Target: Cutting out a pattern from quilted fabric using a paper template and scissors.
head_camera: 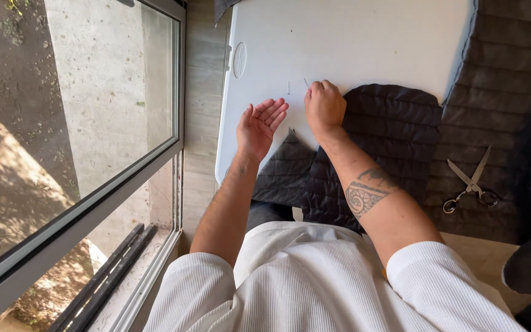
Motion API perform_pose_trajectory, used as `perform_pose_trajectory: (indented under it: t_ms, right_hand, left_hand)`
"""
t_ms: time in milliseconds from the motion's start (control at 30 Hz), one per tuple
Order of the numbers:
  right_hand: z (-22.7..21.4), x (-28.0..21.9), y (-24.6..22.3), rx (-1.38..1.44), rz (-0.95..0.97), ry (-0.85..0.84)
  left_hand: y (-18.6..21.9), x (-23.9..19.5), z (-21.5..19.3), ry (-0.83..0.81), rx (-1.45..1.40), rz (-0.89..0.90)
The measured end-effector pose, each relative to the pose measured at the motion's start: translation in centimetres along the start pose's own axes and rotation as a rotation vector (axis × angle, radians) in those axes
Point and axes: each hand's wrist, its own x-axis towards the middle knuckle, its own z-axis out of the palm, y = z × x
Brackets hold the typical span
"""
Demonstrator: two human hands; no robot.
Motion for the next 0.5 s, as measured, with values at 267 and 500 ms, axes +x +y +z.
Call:
perform_pose_trajectory:
  t_ms: [267,500]
  right_hand:
    - [-1.7,-2.2,-6.1,0.425,-0.13,-0.051]
    - [0.8,1.0,-3.5,0.145,0.077,-0.12]
  left_hand:
    - [-0.4,1.5,-2.7,0.137,-0.042,0.002]
    - [0.1,2.1,-4.7,0.285,0.022,-0.029]
